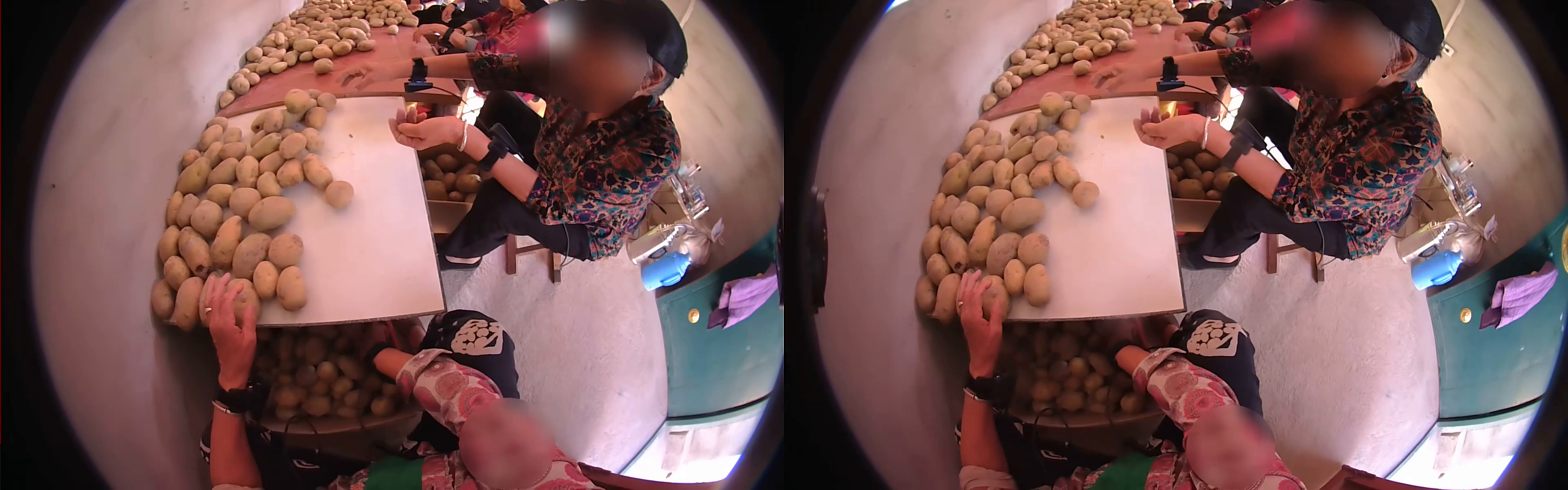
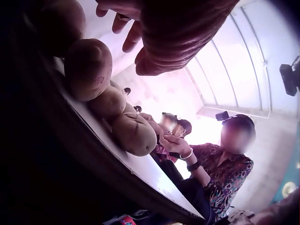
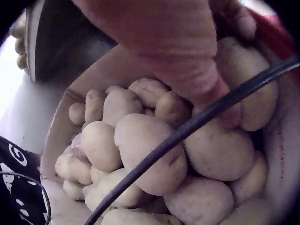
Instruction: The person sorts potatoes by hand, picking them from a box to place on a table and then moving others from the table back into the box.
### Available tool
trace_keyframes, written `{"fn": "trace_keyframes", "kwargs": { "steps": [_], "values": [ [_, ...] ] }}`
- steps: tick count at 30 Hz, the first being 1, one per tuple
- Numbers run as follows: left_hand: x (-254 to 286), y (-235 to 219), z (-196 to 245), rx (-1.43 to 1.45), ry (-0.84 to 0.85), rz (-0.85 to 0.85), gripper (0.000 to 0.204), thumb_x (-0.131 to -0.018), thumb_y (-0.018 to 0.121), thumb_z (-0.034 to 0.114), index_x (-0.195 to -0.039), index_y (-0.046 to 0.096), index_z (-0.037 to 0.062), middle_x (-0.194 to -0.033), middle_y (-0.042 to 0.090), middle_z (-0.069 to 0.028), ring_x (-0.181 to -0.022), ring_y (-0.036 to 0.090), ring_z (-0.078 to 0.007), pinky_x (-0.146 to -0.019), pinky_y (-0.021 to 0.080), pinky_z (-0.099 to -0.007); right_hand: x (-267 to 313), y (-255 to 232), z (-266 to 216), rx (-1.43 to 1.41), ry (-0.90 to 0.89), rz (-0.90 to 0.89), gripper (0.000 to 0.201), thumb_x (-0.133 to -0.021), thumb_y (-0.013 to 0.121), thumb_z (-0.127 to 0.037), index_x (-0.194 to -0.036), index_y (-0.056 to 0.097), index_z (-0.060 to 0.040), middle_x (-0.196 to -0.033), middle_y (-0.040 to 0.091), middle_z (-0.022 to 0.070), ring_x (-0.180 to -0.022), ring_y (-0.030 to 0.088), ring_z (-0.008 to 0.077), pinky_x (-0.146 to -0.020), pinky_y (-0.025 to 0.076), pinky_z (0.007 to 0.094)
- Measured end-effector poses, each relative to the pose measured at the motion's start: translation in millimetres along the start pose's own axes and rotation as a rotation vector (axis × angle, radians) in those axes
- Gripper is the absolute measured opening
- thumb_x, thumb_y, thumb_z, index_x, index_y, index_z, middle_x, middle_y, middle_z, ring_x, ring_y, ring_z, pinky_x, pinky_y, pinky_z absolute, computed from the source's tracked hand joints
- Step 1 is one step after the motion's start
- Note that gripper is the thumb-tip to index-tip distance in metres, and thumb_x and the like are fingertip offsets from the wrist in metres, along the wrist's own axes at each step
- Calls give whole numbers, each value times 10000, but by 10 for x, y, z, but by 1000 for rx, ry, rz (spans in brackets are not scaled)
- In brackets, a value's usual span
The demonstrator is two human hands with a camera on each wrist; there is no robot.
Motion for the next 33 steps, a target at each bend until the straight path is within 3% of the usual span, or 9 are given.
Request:
{"fn": "trace_keyframes", "kwargs": {
  "steps": [8,9,12,13,16,20,26,30,33],
  "values": [
    [64,-84,-151,-16,23,42,288,-795,567,42,-1082,581,24,-1260,529,-146,-1287,385,-365,-1077,266,-464,337,-180,-377,1336,-309,-1201,543,-738,684,-382,-1172,600,-66,-1146,618,191,-1071,591,320,-894,479,412],
    [74,-78,-183,-34,40,30,291,-789,572,45,-1080,583,29,-1243,539,-146,-1274,396,-367,-1070,271,-467,472,-151,-1240,1011,-159,-1356,504,-688,708,-385,-1070,645,-62,-987,666,195,-918,642,353,-804,513,420],
    [123,-82,-248,-28,16,59,300,-767,590,52,-1067,591,39,-1203,560,-149,-1234,427,-369,-1053,289,-471,646,-153,-2819,561,-321,-1233,403,-681,643,-330,-965,660,-45,-867,672,190,-796,655,344,-706,516,414],
    [117,-91,-236,-28,13,62,299,-764,596,54,-1062,595,39,-1204,560,-147,-1230,430,-368,-1054,289,-470,673,-187,-3163,483,-147,-1313,406,-721,639,-331,-1021,641,-56,-903,678,135,-789,658,287,-735,516,387],
    [126,-98,-240,-33,24,66,289,-763,608,63,-1050,607,37,-1210,557,-144,-1229,430,-362,-1056,289,-466,516,-317,-3641,165,-215,-1338,339,-838,635,-261,-1094,616,-39,-982,632,41,-900,576,111,-779,484,259],
    [134,-90,-232,-52,22,72,271,-773,610,73,-1042,615,43,-1213,554,-144,-1239,423,-359,-1055,288,-467,-79,-575,-3713,96,-27,-859,355,-918,587,-259,-1219,551,-74,-1024,622,6,-883,567,55,-720,477,215],
    [112,-84,-244,-26,19,46,259,-779,605,71,-1037,619,51,-1211,558,-139,-1250,414,-366,-1062,281,-467,-539,-410,-3432,107,13,-670,441,-840,607,-136,-1251,481,-40,-1101,573,63,-948,579,131,-806,500,272],
    [95,-22,-183,-35,30,20,235,-793,605,64,-1027,617,51,-1220,558,-126,-1266,407,-354,-1062,288,-463,-380,-284,-3574,357,-718,-424,463,-739,652,-61,-1174,495,-38,-1119,542,193,-1007,544,390,-892,467,397],
    [78,-43,-180,-17,-25,-4,233,-796,614,39,-1028,615,46,-1231,552,-131,-1276,398,-353,-1066,294,-450,-314,-123,-3440,503,-778,-405,457,-729,664,-35,-1147,482,-16,-1071,511,193,-1004,515,386,-911,442,418]
  ]
}}
Point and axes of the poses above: each hand's wrist, its own x-axis away from the middle knuckle, its own y-axis out of the palm, z = x × y, the point moved 4 cm from there along -x, towards the middle knuckle
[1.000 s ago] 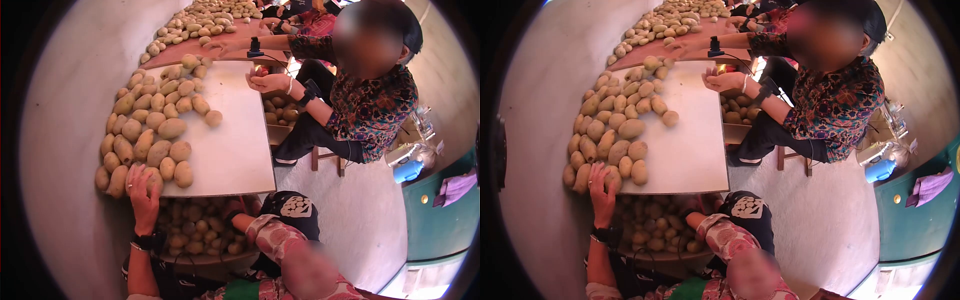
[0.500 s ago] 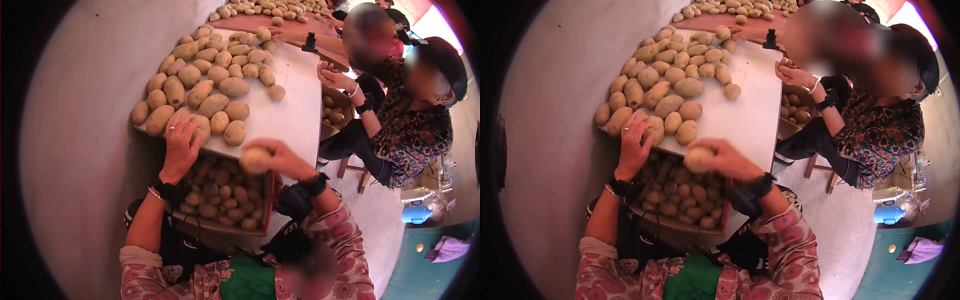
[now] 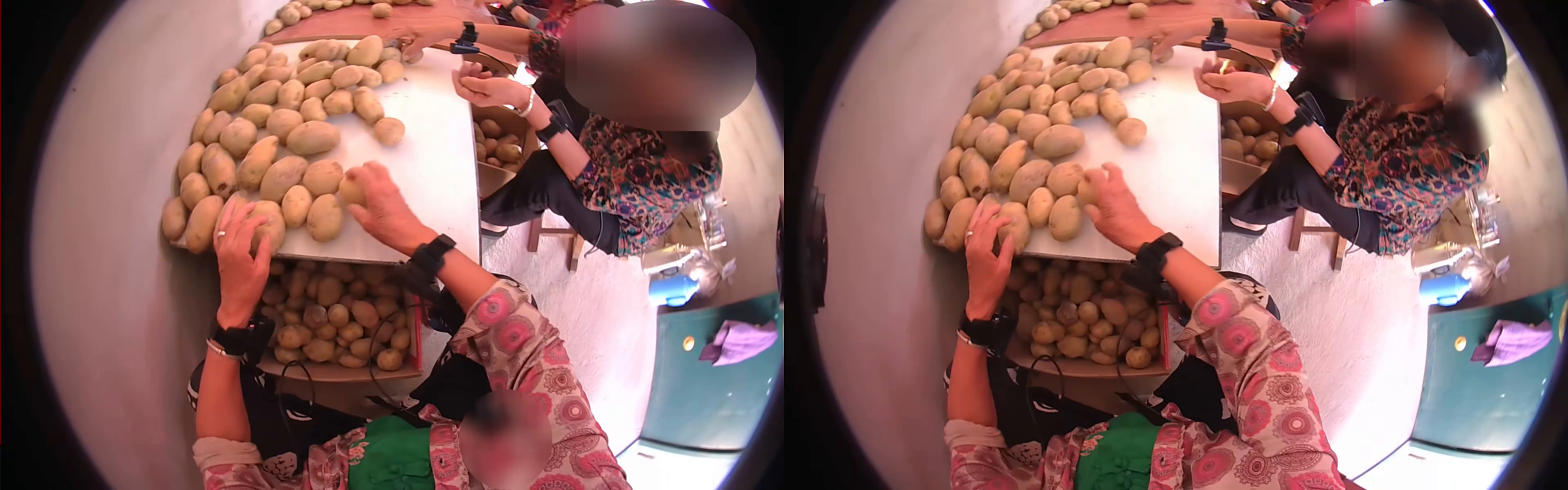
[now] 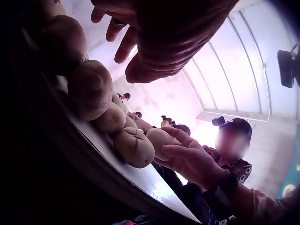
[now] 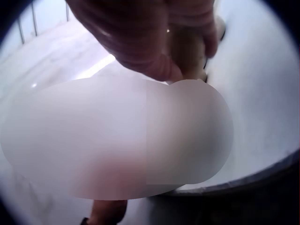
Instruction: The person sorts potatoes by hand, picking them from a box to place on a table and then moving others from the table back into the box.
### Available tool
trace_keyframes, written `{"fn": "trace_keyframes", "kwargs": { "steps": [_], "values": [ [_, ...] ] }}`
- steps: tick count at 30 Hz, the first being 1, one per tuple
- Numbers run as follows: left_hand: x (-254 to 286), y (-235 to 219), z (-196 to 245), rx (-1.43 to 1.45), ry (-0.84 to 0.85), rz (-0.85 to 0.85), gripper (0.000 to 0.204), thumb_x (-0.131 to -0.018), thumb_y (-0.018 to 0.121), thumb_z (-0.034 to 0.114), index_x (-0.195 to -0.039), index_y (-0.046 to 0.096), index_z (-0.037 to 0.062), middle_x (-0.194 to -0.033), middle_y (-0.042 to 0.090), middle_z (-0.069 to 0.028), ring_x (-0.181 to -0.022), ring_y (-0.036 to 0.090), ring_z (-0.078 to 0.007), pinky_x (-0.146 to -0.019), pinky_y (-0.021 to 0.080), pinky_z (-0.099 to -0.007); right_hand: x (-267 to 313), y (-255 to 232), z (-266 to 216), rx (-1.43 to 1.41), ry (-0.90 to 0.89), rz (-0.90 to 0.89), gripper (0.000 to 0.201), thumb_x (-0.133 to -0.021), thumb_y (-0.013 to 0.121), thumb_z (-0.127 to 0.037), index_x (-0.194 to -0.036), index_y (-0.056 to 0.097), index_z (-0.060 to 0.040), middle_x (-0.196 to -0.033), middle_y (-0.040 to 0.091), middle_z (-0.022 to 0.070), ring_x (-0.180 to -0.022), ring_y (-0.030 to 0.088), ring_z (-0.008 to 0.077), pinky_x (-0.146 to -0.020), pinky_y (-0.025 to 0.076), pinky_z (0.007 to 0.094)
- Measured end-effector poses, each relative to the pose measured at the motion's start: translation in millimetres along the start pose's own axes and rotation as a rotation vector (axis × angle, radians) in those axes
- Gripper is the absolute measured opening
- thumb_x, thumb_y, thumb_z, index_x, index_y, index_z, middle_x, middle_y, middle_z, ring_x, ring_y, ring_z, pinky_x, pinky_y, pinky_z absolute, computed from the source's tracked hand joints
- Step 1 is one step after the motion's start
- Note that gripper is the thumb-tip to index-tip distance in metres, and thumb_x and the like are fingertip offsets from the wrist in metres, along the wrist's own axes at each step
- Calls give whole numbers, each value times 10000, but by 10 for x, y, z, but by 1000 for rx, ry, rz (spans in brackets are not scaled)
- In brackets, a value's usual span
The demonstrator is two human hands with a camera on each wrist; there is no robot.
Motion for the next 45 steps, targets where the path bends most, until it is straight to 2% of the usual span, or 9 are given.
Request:
{"fn": "trace_keyframes", "kwargs": {
  "steps": [7,11,18,27,30,33,37,41,45],
  "values": [
    [36,31,-10,-11,12,-34,254,-790,616,36,-1043,606,45,-1255,532,-137,-1276,393,-359,-1068,288,-447,30,-115,65,-82,72,-252,442,-789,626,-108,-1190,482,13,-1130,556,239,-1043,551,381,-916,443,422],
    [87,116,-29,-49,-18,-152,337,-790,605,38,-1124,568,61,-1333,466,-138,-1297,367,-347,-1078,245,-492,-5,-219,107,-154,191,-353,453,-784,654,-128,-1197,493,-34,-997,615,225,-898,614,360,-815,484,414],
    [130,323,1,-273,15,-233,506,-820,552,34,-1308,440,107,-1478,261,-134,-1341,302,-330,-1080,126,-619,-2,-203,112,-235,220,-241,393,-759,697,-109,-1074,476,-30,-895,619,213,-841,616,360,-754,483,419],
    [77,358,15,-314,40,-244,579,-810,572,60,-1357,403,148,-1491,237,-130,-1364,238,-372,-1068,137,-622,-13,-124,208,-184,156,-190,433,-709,721,-138,-1060,476,-69,-861,586,194,-869,571,397,-765,470,451],
    [63,365,-77,-294,62,-194,545,-836,578,124,-1353,408,131,-1478,263,-144,-1357,266,-340,-1065,148,-602,-44,-175,222,-68,-56,-49,481,-709,744,-200,-1100,502,-58,-1030,554,210,-951,538,374,-824,451,425],
    [33,244,-100,-125,49,-131,497,-862,568,159,-1336,425,114,-1442,328,-154,-1337,310,-312,-1078,162,-558,-125,-405,-87,-8,-57,101,285,-771,705,-135,-1002,580,-24,-936,608,131,-790,595,240,-711,495,313],
    [-2,71,-162,41,67,-7,364,-863,568,107,-1218,526,41,-1362,445,-175,-1278,408,-333,-1070,307,-402,93,-283,-452,-410,40,-173,130,-873,644,-106,-940,619,3,-833,644,11,-773,593,59,-705,490,214],
    [44,4,-201,5,79,34,312,-865,570,105,-1165,555,20,-1324,485,-177,-1246,447,-336,-1046,344,-398,587,259,-618,-517,154,-657,110,-863,640,-87,-923,597,-5,-776,604,5,-705,554,50,-640,473,222],
    [79,-131,-222,-11,91,96,281,-822,609,108,-1088,589,20,-1237,531,-183,-1185,477,-348,-1008,369,-424,957,686,-278,-147,66,-867,247,-815,614,-109,-1017,577,30,-871,642,185,-795,636,309,-716,507,373]
  ]
}}
Point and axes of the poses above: each hand's wrist, its own x-axis away from the middle knuckle, its own y-axis out of the palm, z = x × y, the point moved 4 cm from there along -x, towards the middle knuckle
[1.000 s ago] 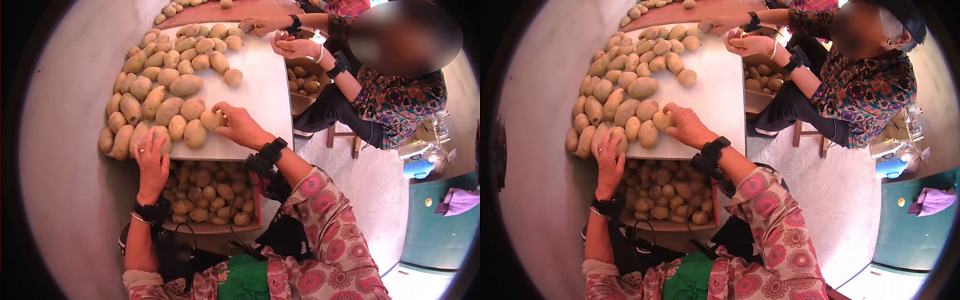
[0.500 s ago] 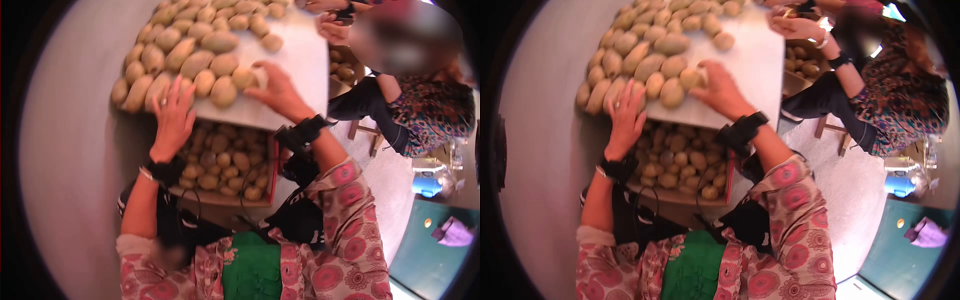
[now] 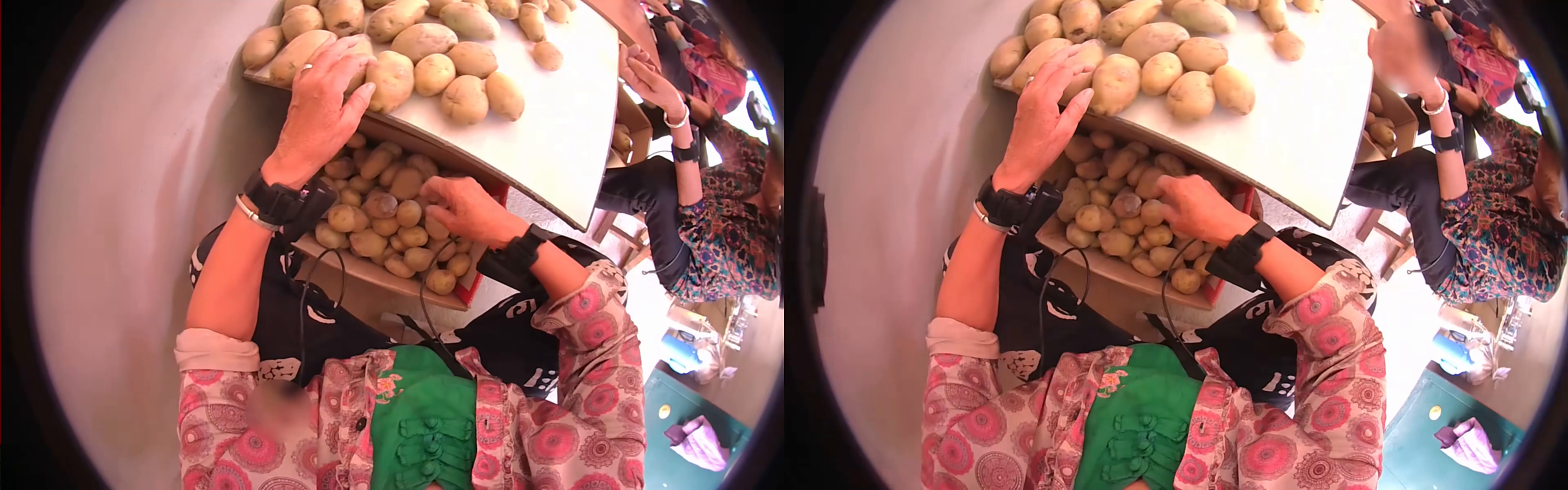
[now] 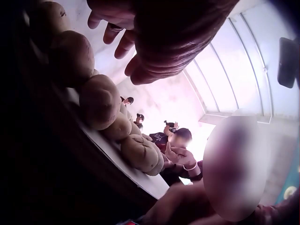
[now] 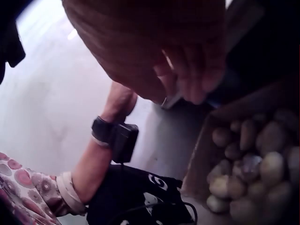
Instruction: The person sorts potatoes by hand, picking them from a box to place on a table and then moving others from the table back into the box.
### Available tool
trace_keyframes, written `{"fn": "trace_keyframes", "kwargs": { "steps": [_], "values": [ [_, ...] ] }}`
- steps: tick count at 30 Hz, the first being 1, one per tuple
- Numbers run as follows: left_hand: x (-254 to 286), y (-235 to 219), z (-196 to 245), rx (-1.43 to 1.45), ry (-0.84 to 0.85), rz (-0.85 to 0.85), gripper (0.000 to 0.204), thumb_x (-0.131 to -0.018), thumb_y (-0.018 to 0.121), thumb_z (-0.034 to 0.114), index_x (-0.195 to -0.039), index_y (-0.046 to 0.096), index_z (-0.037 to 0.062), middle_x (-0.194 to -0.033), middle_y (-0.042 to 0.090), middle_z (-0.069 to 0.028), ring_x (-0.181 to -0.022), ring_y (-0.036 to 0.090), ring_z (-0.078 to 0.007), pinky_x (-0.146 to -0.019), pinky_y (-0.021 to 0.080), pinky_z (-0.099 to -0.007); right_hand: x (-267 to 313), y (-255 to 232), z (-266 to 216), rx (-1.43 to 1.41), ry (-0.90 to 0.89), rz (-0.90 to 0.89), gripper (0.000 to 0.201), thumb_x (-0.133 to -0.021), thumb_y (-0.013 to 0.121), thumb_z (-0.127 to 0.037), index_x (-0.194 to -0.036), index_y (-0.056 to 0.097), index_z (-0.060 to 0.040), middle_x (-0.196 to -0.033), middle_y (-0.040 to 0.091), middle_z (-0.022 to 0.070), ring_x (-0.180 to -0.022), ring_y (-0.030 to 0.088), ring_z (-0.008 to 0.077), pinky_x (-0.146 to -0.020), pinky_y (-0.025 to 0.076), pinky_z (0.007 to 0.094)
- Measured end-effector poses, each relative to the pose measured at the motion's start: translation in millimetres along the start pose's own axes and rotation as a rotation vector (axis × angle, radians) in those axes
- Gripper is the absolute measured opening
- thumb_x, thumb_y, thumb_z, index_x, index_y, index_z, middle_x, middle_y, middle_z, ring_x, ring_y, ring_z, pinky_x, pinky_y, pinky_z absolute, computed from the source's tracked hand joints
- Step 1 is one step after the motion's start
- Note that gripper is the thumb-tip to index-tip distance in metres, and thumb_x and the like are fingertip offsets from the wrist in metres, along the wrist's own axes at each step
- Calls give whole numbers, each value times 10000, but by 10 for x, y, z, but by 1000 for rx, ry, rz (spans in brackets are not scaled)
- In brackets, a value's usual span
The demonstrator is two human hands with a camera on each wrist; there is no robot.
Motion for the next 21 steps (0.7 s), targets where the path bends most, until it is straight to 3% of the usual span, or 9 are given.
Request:
{"fn": "trace_keyframes", "kwargs": {
  "steps": [1,3,13,15,21],
  "values": [
    [14,-17,-41,-8,-5,30,281,-815,614,105,-1085,593,31,-1213,547,-174,-1167,487,-349,-1000,375,-424,-2,126,160,1,-7,0,247,-815,614,-109,-1017,577,30,-871,642,185,-795,636,309,-716,507,373],
    [-6,-92,-68,4,0,57,279,-812,616,106,-1080,595,30,-1211,550,-172,-1165,490,-350,-999,375,-427,-34,339,402,77,27,24,289,-782,585,-115,-1039,573,17,-870,630,244,-877,608,420,-779,481,475],
    [40,-434,-183,-37,-68,147,240,-802,623,80,-1038,614,38,-1192,583,-146,-1170,504,-346,-998,386,-413,-459,876,379,67,104,-104,421,-779,603,-124,-1184,518,-45,-1044,607,261,-1048,557,409,-876,458,461],
    [70,-481,-196,-55,-71,145,227,-815,618,65,-1040,610,37,-1209,585,-121,-1171,516,-321,-989,405,-395,-555,1091,526,197,237,-243,441,-787,581,-99,-1219,489,-97,-1096,580,247,-1047,554,405,-857,449,510],
    [153,-506,-224,-72,-125,129,194,-813,617,62,-1003,603,30,-1203,582,-126,-1192,497,-332,-1006,395,-406,-584,1535,398,634,116,-34,417,-830,524,-125,-1241,469,-173,-1196,482,169,-1046,570,351,-793,439,560]
  ]
}}
Point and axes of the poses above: each hand's wrist, its own x-axis away from the middle knuckle, its own y-axis out of the palm, z = x × y, the point moved 4 cm from there along -x, towards the middle knuckle
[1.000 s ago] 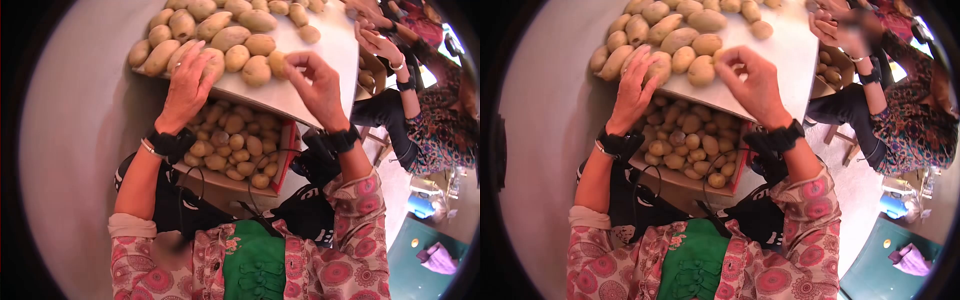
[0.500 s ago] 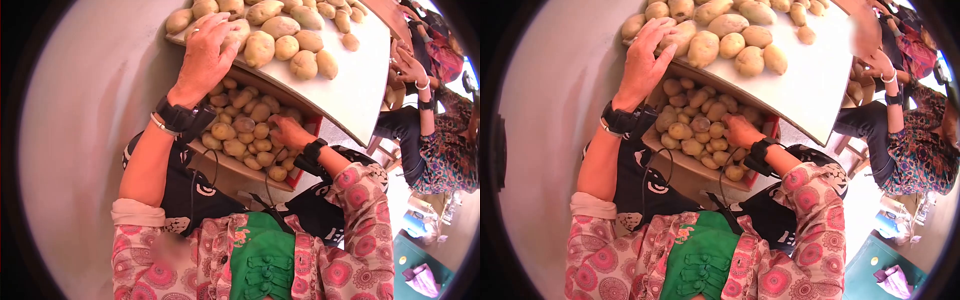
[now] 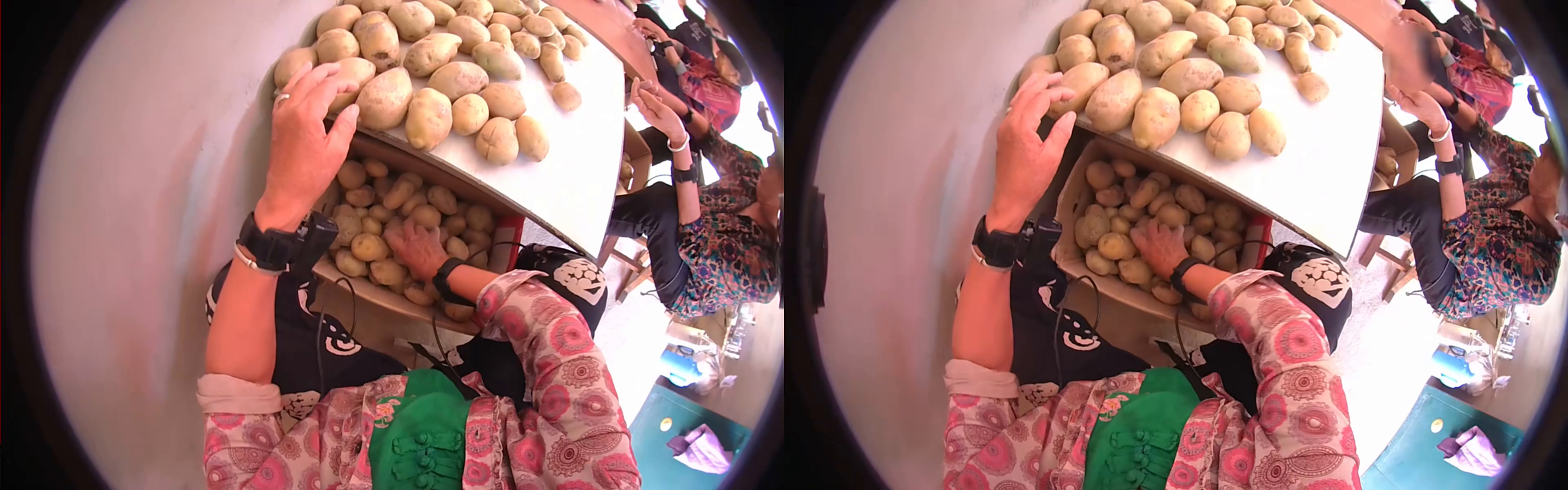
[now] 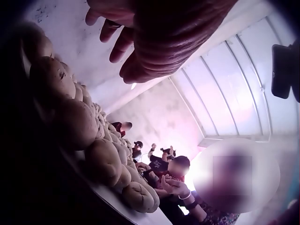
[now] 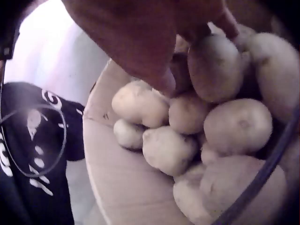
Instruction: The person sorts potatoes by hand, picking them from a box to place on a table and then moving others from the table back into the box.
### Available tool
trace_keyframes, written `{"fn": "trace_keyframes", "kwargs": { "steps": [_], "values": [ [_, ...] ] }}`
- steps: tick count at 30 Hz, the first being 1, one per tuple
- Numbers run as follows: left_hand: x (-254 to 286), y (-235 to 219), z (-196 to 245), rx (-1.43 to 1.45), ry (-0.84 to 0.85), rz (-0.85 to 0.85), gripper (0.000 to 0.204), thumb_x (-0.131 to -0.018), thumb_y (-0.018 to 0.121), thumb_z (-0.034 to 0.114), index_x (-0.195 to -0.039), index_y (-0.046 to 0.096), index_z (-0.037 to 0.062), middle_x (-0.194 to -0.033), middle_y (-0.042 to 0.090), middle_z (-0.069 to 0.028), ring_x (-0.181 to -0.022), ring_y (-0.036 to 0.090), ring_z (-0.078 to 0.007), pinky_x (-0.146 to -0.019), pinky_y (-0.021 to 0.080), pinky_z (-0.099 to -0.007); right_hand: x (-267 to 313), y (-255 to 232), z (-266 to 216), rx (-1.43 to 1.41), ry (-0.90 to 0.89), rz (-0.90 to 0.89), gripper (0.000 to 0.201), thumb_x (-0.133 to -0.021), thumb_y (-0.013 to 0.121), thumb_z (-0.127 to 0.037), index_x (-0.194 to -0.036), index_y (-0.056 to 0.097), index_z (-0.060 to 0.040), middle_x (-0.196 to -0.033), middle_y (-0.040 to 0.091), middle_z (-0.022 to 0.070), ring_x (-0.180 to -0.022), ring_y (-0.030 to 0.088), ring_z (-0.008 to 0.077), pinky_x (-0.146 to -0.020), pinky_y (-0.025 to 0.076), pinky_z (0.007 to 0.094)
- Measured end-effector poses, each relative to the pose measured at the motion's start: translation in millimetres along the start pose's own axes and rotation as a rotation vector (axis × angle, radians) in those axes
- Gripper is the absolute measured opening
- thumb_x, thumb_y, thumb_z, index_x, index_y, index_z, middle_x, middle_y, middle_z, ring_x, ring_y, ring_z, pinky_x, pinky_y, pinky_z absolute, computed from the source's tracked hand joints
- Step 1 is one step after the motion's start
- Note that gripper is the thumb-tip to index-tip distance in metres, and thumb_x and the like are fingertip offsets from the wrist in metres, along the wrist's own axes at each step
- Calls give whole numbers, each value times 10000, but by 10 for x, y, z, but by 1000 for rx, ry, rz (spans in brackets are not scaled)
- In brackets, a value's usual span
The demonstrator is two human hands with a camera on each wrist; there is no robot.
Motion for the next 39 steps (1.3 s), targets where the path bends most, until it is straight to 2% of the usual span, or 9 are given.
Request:
{"fn": "trace_keyframes", "kwargs": {
  "steps": [4,6,9,16,23,25,29,33,39],
  "values": [
    [62,8,45,20,-9,-13,203,-811,622,64,-1010,601,31,-1220,572,-125,-1211,481,-332,-1015,388,-412,-48,39,47,-77,-109,-149,608,-758,607,-118,-1325,400,-185,-1245,441,196,-1043,568,369,-816,442,567],
    [59,9,50,20,-28,-31,228,-777,638,55,-1003,614,33,-1187,579,-162,-1193,472,-386,-1016,363,-444,-195,220,102,-57,-119,-83,392,-830,531,-148,-1217,494,-194,-1170,475,174,-905,622,322,-747,482,508],
    [64,35,66,33,-35,-54,238,-779,640,55,-1015,610,38,-1197,569,-162,-1202,464,-386,-1020,359,-442,-69,160,66,19,-182,9,393,-828,532,-149,-1217,494,-190,-1161,481,179,-867,635,327,-701,506,481],
    [64,117,125,47,-26,-84,253,-780,640,49,-1031,606,37,-1215,555,-156,-1218,452,-373,-1026,355,-441,-99,205,161,-252,-184,-129,252,-896,469,-201,-1141,462,-148,-1101,504,237,-849,625,407,-701,513,493],
    [-46,67,119,22,-58,-17,236,-813,618,56,-1049,605,51,-1216,576,-123,-1222,472,-326,-1031,368,-402,426,-1753,-121,-633,-313,-54,359,-829,646,-175,-1094,440,-47,-988,584,220,-890,600,406,-746,490,445],
    [-55,51,170,59,-81,-28,236,-810,618,55,-1045,604,43,-1209,578,-133,-1223,469,-332,-1033,365,-405,540,-2255,134,-746,-371,183,417,-832,665,-193,-1163,451,-57,-958,614,162,-847,621,320,-751,498,386],
    [19,214,265,34,-45,-83,236,-771,619,43,-1005,615,11,-1176,571,-172,-1200,461,-373,-1028,346,-446,754,-2850,953,-1065,-24,516,416,-876,655,-187,-1242,505,-61,-991,651,65,-855,617,125,-754,503,263],
    [8,275,350,50,-53,-137,261,-779,619,42,-1038,592,25,-1241,548,-158,-1248,437,-362,-1039,344,-427,828,-2841,1760,-1052,212,805,414,-847,667,-229,-1181,580,0,-999,666,109,-880,623,136,-764,513,274],
    [-11,338,402,97,-64,-131,266,-762,630,53,-1024,615,8,-1182,558,-185,-1236,422,-381,-1043,317,-460,601,-2607,2260,-1119,530,783,451,-856,644,-290,-1141,589,55,-993,657,133,-875,619,175,-789,500,290]
  ]
}}
Point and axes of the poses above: each hand's wrist, its own x-axis away from the middle knuckle, its own y-axis out of the palm, z = x × y, the point moved 4 cm from there along -x, towards the middle knuckle
